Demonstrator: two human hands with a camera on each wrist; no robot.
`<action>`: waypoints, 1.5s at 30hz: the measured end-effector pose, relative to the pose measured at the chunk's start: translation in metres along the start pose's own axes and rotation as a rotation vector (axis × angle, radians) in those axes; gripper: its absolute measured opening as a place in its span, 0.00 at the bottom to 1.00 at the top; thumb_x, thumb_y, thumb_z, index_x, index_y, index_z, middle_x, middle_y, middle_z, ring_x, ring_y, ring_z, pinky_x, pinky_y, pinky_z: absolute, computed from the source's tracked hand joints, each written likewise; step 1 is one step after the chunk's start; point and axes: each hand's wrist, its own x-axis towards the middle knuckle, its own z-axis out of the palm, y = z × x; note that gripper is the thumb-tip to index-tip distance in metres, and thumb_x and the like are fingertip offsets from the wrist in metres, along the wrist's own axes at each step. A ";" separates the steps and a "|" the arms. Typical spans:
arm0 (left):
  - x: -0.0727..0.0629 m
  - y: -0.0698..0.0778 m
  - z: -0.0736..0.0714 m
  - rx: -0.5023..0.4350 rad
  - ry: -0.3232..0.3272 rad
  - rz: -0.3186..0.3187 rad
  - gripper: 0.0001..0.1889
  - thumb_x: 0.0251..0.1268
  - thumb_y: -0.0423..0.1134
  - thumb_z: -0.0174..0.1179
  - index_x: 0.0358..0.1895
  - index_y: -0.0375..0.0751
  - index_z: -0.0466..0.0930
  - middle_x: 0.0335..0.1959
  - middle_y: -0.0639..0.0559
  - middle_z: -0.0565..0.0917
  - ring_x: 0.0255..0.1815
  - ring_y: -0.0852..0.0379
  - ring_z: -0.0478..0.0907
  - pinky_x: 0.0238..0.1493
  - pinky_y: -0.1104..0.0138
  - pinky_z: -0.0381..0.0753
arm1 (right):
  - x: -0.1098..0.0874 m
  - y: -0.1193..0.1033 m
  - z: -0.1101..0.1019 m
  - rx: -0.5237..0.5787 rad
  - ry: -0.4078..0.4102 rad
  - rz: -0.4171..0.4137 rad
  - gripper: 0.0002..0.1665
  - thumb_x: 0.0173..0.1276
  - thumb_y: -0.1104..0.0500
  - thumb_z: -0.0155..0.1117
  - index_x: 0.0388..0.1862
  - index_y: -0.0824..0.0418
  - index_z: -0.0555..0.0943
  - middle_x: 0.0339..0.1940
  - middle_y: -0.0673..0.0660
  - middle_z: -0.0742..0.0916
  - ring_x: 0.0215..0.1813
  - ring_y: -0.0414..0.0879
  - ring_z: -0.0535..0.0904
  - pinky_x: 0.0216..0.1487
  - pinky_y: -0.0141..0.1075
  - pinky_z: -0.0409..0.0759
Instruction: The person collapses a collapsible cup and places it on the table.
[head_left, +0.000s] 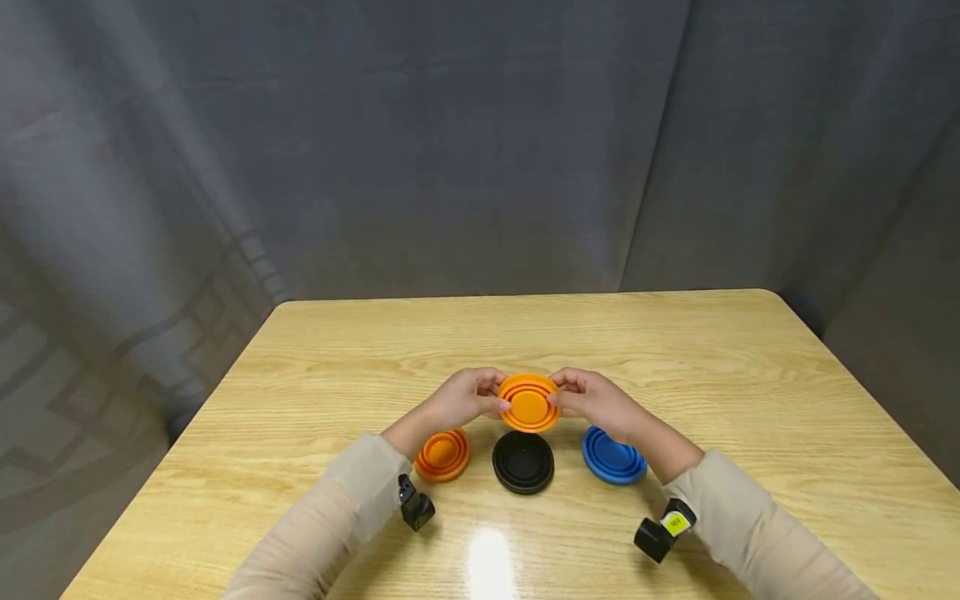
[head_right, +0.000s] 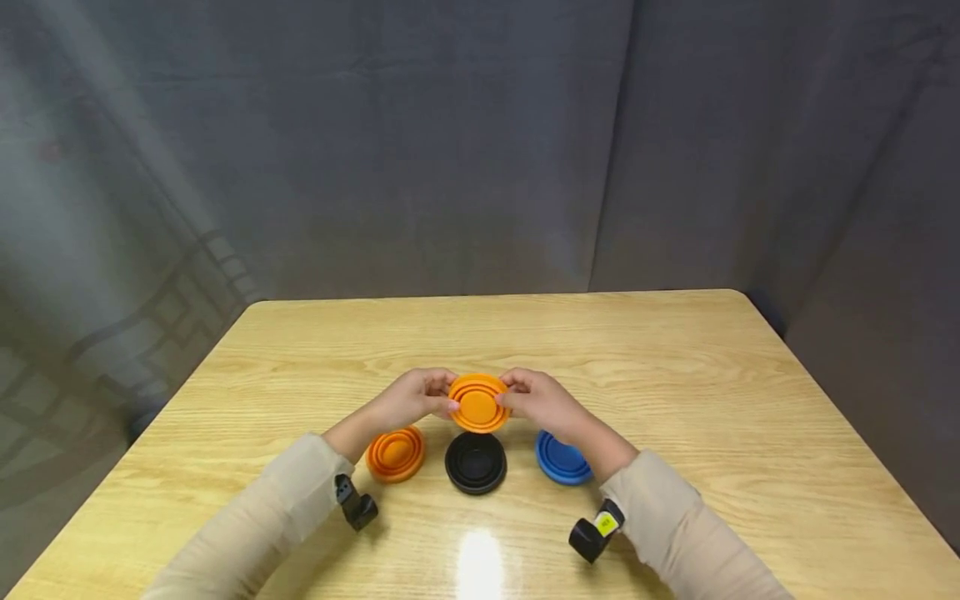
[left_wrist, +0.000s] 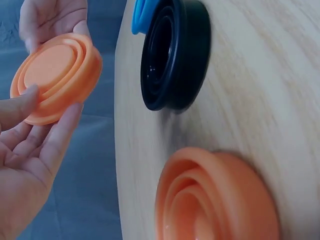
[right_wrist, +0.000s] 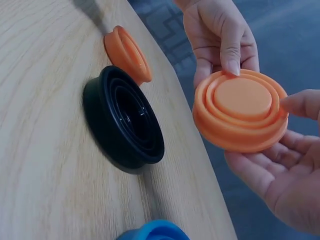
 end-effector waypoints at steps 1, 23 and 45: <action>0.001 -0.001 0.001 -0.003 0.010 0.004 0.13 0.53 0.26 0.56 0.44 0.27 0.72 0.30 0.45 0.77 0.31 0.56 0.75 0.37 0.56 0.76 | 0.000 0.000 0.000 0.011 0.017 0.008 0.17 0.63 0.60 0.50 0.43 0.73 0.69 0.37 0.60 0.77 0.42 0.49 0.74 0.47 0.43 0.72; 0.017 -0.004 0.016 0.148 0.284 0.083 0.15 0.51 0.29 0.59 0.45 0.36 0.77 0.41 0.46 0.79 0.41 0.54 0.75 0.37 0.72 0.75 | -0.002 0.007 0.001 0.188 0.303 0.158 0.30 0.61 0.50 0.55 0.49 0.75 0.65 0.43 0.65 0.75 0.46 0.57 0.73 0.49 0.44 0.70; 0.028 -0.013 0.008 0.126 0.165 -0.107 0.33 0.46 0.31 0.64 0.58 0.28 0.62 0.57 0.39 0.67 0.55 0.49 0.66 0.52 0.65 0.67 | 0.017 0.026 0.006 -0.117 0.303 0.121 0.37 0.50 0.62 0.67 0.58 0.72 0.63 0.52 0.68 0.73 0.54 0.56 0.69 0.49 0.40 0.71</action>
